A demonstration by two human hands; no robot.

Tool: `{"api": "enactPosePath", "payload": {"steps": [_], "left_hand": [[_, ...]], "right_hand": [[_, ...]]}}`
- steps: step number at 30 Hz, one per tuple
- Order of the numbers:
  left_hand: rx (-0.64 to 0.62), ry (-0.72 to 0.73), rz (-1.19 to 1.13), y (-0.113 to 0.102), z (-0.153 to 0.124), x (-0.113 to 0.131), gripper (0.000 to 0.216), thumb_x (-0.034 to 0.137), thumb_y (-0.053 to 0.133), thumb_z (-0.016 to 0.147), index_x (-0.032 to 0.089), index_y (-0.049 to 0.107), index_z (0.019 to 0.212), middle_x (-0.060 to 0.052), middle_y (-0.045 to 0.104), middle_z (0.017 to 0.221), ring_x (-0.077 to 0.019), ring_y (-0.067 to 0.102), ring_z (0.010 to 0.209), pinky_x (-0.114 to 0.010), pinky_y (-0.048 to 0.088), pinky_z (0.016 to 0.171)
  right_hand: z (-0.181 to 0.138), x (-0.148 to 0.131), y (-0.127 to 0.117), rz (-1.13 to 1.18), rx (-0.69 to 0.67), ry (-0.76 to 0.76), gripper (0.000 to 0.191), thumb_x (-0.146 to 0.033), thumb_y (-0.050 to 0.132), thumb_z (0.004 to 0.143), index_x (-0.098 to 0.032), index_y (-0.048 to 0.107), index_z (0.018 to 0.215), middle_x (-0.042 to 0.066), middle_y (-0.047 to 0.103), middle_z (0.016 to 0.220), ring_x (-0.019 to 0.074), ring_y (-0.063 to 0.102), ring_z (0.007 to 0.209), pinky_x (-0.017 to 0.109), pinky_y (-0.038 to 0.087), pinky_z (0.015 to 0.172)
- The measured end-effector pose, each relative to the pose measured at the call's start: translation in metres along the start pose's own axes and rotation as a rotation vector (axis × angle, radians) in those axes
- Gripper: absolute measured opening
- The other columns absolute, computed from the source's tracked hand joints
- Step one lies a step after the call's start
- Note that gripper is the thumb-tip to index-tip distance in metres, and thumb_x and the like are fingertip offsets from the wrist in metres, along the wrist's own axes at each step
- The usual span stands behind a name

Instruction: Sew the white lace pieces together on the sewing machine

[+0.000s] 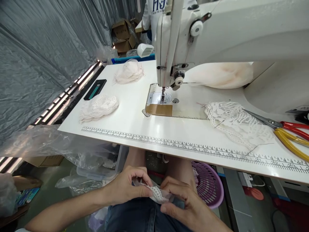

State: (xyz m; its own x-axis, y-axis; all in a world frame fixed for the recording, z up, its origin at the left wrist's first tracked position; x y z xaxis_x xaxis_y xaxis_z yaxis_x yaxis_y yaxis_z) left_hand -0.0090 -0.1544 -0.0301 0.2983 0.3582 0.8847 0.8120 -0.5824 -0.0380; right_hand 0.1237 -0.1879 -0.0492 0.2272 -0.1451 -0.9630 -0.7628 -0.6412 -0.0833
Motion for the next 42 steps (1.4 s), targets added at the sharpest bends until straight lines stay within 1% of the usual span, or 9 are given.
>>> {"api": "enactPosePath", "payload": {"steps": [7, 13, 17, 23, 27, 30, 34, 39, 42], "left_hand": [[0.036, 0.035, 0.112, 0.0, -0.002, 0.007, 0.012, 0.025, 0.073, 0.07, 0.015, 0.072, 0.077, 0.0, 0.062, 0.074, -0.0102, 0.053, 0.069, -0.02, 0.037, 0.062], [0.068, 0.001, 0.125, -0.003, -0.002, 0.005, 0.023, 0.023, 0.076, 0.068, 0.018, 0.074, 0.09, 0.001, 0.06, 0.074, -0.0112, 0.055, 0.071, -0.021, 0.038, 0.065], [0.074, 0.011, 0.153, -0.002, 0.0, 0.004, 0.02, 0.022, 0.076, 0.068, 0.019, 0.075, 0.087, 0.002, 0.058, 0.072, -0.0113, 0.055, 0.07, -0.021, 0.038, 0.063], [0.184, 0.182, 0.314, -0.003, -0.003, 0.01, 0.009, 0.018, 0.078, 0.068, 0.019, 0.074, 0.076, 0.003, 0.059, 0.068, -0.0108, 0.055, 0.069, -0.023, 0.036, 0.068], [0.223, 0.263, 0.383, -0.001, -0.007, 0.016, 0.007, 0.014, 0.076, 0.069, 0.019, 0.072, 0.073, 0.004, 0.058, 0.067, -0.0096, 0.055, 0.068, -0.023, 0.034, 0.067], [0.228, 0.304, 0.408, 0.0, -0.009, 0.021, 0.005, 0.014, 0.074, 0.072, 0.018, 0.071, 0.072, 0.004, 0.056, 0.065, -0.0093, 0.054, 0.066, -0.023, 0.034, 0.068], [0.226, 0.311, 0.411, 0.0, -0.01, 0.022, 0.004, 0.014, 0.072, 0.074, 0.018, 0.071, 0.072, 0.003, 0.058, 0.067, -0.0098, 0.055, 0.068, -0.024, 0.035, 0.07], [0.249, 0.334, 0.44, -0.002, -0.012, 0.021, 0.004, 0.018, 0.073, 0.074, 0.018, 0.07, 0.072, 0.003, 0.06, 0.067, -0.0099, 0.055, 0.066, -0.025, 0.036, 0.07], [0.299, 0.416, 0.481, -0.003, -0.014, 0.024, 0.003, 0.02, 0.073, 0.075, 0.018, 0.07, 0.075, 0.003, 0.058, 0.065, -0.0103, 0.054, 0.065, -0.024, 0.036, 0.067]], "right_hand": [[0.008, -0.002, -0.001, 0.001, 0.112, -0.007, 0.021, -0.038, 0.058, 0.088, -0.022, 0.063, 0.076, -0.002, 0.059, 0.071, 0.014, 0.055, 0.068, 0.023, 0.038, 0.061], [0.005, 0.003, -0.004, -0.084, 0.141, -0.068, 0.016, -0.035, 0.057, 0.089, -0.023, 0.062, 0.08, -0.001, 0.062, 0.074, 0.0144, 0.057, 0.07, 0.024, 0.039, 0.063], [0.002, 0.001, -0.006, -0.212, 0.203, -0.151, 0.015, -0.03, 0.055, 0.09, -0.022, 0.058, 0.078, -0.002, 0.059, 0.072, 0.0127, 0.055, 0.065, 0.023, 0.038, 0.058], [-0.001, -0.009, -0.008, -0.314, 0.302, -0.285, 0.011, -0.022, 0.052, 0.092, -0.023, 0.055, 0.081, -0.003, 0.056, 0.071, 0.0107, 0.054, 0.063, 0.021, 0.039, 0.055], [0.001, -0.01, -0.008, -0.303, 0.287, -0.272, 0.005, -0.022, 0.055, 0.09, -0.025, 0.055, 0.087, -0.002, 0.059, 0.076, 0.0114, 0.058, 0.068, 0.021, 0.043, 0.058], [0.004, -0.01, -0.008, -0.284, 0.256, -0.233, 0.005, -0.026, 0.059, 0.088, -0.026, 0.055, 0.091, -0.001, 0.061, 0.082, 0.0134, 0.06, 0.074, 0.023, 0.046, 0.062], [0.006, -0.015, -0.006, -0.253, 0.232, -0.228, 0.007, -0.024, 0.051, 0.092, -0.025, 0.057, 0.087, 0.001, 0.061, 0.082, 0.0149, 0.06, 0.076, 0.024, 0.046, 0.063], [0.004, -0.017, -0.007, -0.28, 0.284, -0.277, 0.011, -0.02, 0.05, 0.093, -0.024, 0.057, 0.085, 0.0, 0.059, 0.077, 0.0136, 0.059, 0.069, 0.023, 0.044, 0.058], [0.001, -0.023, -0.007, -0.371, 0.333, -0.347, 0.011, -0.016, 0.049, 0.092, -0.022, 0.056, 0.086, 0.0, 0.058, 0.075, 0.0131, 0.059, 0.068, 0.023, 0.043, 0.057]]}}
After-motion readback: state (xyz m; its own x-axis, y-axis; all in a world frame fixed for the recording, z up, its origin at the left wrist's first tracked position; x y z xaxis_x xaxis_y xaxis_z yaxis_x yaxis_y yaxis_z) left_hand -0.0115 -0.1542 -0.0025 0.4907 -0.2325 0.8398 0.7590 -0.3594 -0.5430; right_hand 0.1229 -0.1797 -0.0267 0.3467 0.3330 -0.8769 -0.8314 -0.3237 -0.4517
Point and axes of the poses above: each hand's wrist, its own z-axis towards the middle knuckle, its own y-axis out of the palm, x = y × z, the point moved 7 cm from there along z, towards the middle knuckle
